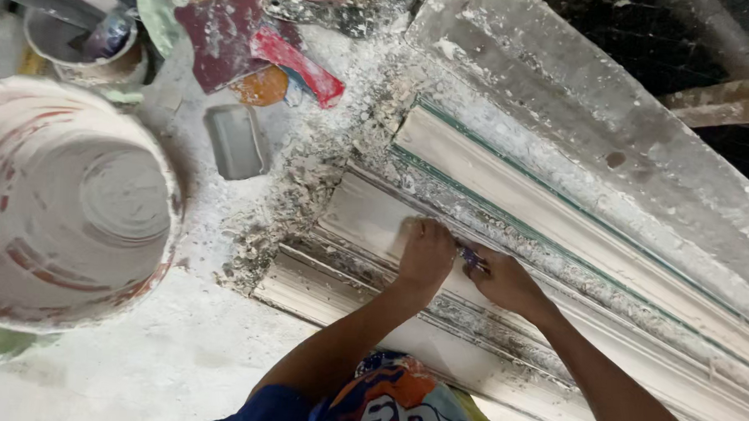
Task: The person uses a small scraper to remove dried plaster residue from the grooves of decorative white molding pieces laid on a work surface, working along the profiles one piece at a time and brushing debris away by hand.
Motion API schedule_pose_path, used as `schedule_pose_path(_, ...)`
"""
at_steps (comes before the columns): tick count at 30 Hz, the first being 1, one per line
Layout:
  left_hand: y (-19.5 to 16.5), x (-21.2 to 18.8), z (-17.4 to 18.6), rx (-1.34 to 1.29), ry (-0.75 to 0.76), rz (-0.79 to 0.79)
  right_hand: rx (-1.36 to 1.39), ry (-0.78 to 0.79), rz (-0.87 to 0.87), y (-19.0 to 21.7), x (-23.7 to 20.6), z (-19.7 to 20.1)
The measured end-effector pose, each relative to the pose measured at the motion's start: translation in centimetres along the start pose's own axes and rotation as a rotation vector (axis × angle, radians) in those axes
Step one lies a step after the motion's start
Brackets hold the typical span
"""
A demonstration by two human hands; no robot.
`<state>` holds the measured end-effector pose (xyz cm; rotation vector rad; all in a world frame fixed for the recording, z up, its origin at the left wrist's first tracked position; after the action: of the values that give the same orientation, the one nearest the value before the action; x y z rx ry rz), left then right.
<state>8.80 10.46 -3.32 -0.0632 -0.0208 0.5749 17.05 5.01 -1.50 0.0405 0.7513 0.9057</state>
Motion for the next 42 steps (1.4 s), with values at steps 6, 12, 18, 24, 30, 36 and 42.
schedule_pose_path(6, 15.8, -2.6, -0.7, 0.094, 0.108, 0.365, 0.067, -0.034, 0.171, 11.1, 6.7, -6.1)
schedule_pose_path(12, 16.5, -6.4, 2.2, -0.032, -0.473, 0.412, 0.43, 0.175, 0.066, 8.0, 5.7, -5.6)
schedule_pose_path(18, 15.6, -8.6, -1.6, -0.18, -0.566, 0.583, 0.795, 0.233, -0.411, -4.5, 3.0, -2.8)
schedule_pose_path(24, 15.9, -8.4, -2.9, -0.203, -0.531, 0.578, 0.939, 0.278, -0.225, 8.7, 10.0, -10.2)
schedule_pose_path(30, 16.2, -8.7, -2.6, -0.208, -0.524, 0.599, 0.826, 0.271, -0.323, -2.0, 5.0, -4.6)
schedule_pose_path(36, 15.8, -8.2, -2.1, -0.217, -0.553, 0.59, 0.984, 0.262, -0.457, -3.2, 3.8, -2.6)
schedule_pose_path(42, 16.4, -8.8, -0.1, -0.119, -0.569, 0.599, 1.139, 0.288, -0.234, 14.1, 7.9, -9.1)
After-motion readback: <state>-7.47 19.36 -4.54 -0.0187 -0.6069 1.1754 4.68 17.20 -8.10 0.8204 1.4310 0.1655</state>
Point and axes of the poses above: each hand's wrist, its own x-axis towards the middle knuckle, its own z-axis out of the back of the hand, y = z × x, the point moved 10 cm from there along x, towards the middle knuckle, and after that the axes turned 15 degrees about -y, right-handed, at the moved point
